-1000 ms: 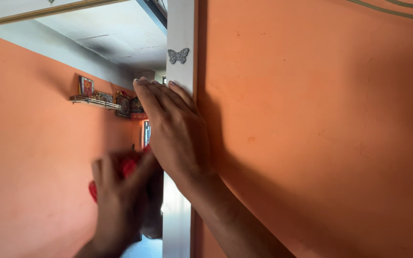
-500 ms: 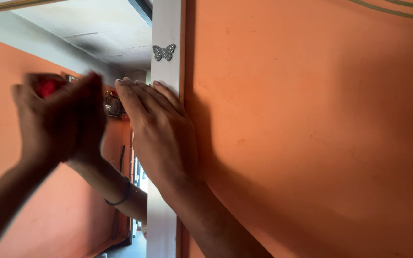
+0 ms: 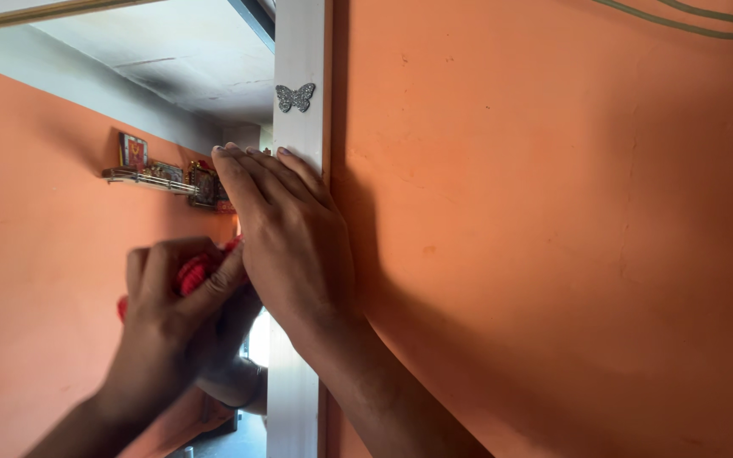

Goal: The person wipes the white frame of a wall-mounted mirror using a red cloth. They systematically clean the vertical and horizontal edges of the frame, moving from the top right corner down the side and then across the top edge.

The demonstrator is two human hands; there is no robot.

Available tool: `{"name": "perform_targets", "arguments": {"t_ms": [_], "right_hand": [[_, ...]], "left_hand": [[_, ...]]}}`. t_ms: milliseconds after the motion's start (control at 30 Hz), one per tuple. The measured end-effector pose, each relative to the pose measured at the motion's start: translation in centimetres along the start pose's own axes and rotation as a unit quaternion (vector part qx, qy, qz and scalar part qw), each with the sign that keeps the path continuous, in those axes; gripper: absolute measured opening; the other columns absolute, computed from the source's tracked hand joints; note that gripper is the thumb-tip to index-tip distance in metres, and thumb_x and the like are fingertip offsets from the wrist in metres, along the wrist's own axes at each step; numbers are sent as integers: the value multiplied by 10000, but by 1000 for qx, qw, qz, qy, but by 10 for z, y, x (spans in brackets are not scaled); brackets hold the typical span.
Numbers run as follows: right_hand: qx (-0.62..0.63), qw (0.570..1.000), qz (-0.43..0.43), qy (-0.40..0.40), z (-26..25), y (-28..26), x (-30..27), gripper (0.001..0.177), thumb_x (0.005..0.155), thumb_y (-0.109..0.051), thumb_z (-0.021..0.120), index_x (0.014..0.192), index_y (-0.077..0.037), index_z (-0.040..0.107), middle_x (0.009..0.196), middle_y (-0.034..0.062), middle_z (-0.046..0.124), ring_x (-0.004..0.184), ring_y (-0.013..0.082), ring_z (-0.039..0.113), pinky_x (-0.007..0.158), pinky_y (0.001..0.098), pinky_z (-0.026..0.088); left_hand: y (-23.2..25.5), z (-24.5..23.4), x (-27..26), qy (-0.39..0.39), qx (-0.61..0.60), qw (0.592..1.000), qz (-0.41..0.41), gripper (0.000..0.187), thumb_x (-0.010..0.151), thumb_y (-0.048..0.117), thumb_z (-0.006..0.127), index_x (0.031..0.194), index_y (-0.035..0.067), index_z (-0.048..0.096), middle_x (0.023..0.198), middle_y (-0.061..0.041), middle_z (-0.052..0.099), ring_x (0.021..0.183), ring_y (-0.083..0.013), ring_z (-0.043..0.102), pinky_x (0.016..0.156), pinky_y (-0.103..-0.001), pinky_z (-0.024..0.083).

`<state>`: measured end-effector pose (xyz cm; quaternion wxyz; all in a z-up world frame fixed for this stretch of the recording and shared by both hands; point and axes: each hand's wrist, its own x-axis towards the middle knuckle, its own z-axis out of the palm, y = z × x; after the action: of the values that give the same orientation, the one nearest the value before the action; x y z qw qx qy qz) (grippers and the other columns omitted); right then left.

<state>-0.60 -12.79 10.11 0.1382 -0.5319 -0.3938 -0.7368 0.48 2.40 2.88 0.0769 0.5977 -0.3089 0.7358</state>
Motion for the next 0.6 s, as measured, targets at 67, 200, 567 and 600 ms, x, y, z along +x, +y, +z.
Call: {"name": "perform_targets", "arguments": {"t_ms": [67,200,567,600], "right_hand": [[5,1000,2,-1,0,0,-1,397,958,29,531,1344,-13,614,1324,127,709,1280,256,666,1204,434,443],[6,1000,4,0,-1,1,0,372,988,42,518,1341,-19,620,1330,126,710,1272,257,672,1195,422,450],[-9,1000,-3,2,2,3,-1,383,987,59,515,1347,-11,622,1316,129,717,1260,264,679,1200,428,450],[-12,1000,-3,5,2,3,0,389,981,63,515,1346,-14,625,1312,126,720,1250,265,681,1196,427,452]], "left_hand": [[-10,0,11,7,-7,1000,14,556,782,135,799,1325,191,692,1186,-148,595,1072,-365,501,908,-434,469],[-41,-4,37,21,50,997,46,544,844,68,771,1372,180,705,1176,-163,587,1084,-368,503,940,-455,476],[-136,0,73,97,73,993,-13,263,1168,63,667,1401,159,742,1188,-175,567,1095,-340,517,928,-374,468],[-133,4,70,98,87,991,-18,267,1143,55,678,1384,149,743,1168,-182,563,1085,-357,513,915,-392,468]]}}
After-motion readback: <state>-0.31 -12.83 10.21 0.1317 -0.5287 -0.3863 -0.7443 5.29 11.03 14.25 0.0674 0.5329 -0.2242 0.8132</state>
